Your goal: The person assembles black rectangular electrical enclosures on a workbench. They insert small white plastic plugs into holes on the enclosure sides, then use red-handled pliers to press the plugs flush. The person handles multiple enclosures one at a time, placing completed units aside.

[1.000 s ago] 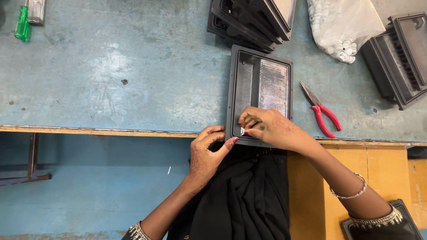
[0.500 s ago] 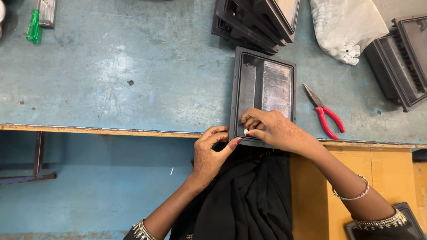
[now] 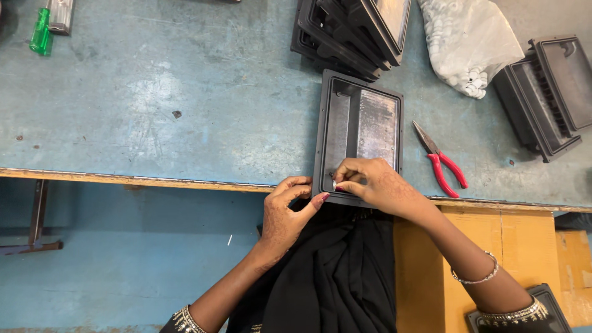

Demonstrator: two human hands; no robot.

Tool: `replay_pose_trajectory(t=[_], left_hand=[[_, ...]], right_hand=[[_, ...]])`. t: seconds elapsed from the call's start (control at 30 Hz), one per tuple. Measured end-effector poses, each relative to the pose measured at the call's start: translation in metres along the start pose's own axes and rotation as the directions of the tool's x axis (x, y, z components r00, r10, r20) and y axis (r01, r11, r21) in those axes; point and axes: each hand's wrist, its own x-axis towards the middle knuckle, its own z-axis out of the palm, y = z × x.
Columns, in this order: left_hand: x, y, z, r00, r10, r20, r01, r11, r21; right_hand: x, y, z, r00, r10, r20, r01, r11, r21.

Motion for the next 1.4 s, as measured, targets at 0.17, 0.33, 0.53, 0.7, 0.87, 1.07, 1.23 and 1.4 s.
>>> replay_pose_trajectory(t=[0.17,0.33,0.53,0.7,0.87,1.07,1.23,1.4], left_hand=[[-0.0001,-0.0002,0.0004,1.000,0.022,-0.001,-0.022,1.000,0.004],[-0.0004,0.0000,0.0002,1.000,0.023,0.002,-0.023,1.000,0.000],[0.0005,-0.0010,0.0002,1.000,0.016,0.013,-0.016,1.000,0.007],[-0.0002,-0.0016,0.0002,1.000,0.002,0.017,-0.002,1.000,-0.003],[-0.0004,-0.0012,0.0003,1.000,0.031,-0.004,-0.031,1.000,0.007],[-0.0001,0.0001,0.0009,1.000,0.003,0.002,-0.003,1.000,0.005],[-0.0015,-0.0019,0.0006,0.999,0.032,0.000,-0.032,0.999,0.013],[-0.0001,-0.0015,0.0006,1.000,0.023,-0.001,-0.023,0.999,0.023]], right_hand=[[-0.0035,0.0022,-0.0013,0.998,-0.061,-0.010,0.061,0.998,-0.003],[-0.0038,0.0029,-0.0010,0.998,-0.062,-0.015,0.062,0.998,-0.009],[-0.0014,0.0054,0.0015,0.998,-0.049,-0.027,0.048,0.999,-0.014],[-0.0025,0.0086,-0.0018,0.992,-0.126,0.001,0.126,0.992,0.031],[-0.0028,0.0081,0.0009,0.992,-0.120,-0.040,0.122,0.991,0.051],[-0.0010,0.0060,0.0029,0.998,-0.037,-0.053,0.034,0.998,-0.053],[-0.0029,0.0074,0.0028,0.993,-0.110,-0.047,0.110,0.994,-0.008],[-0.0019,0.0062,0.0014,0.997,-0.069,-0.017,0.070,0.994,0.087]])
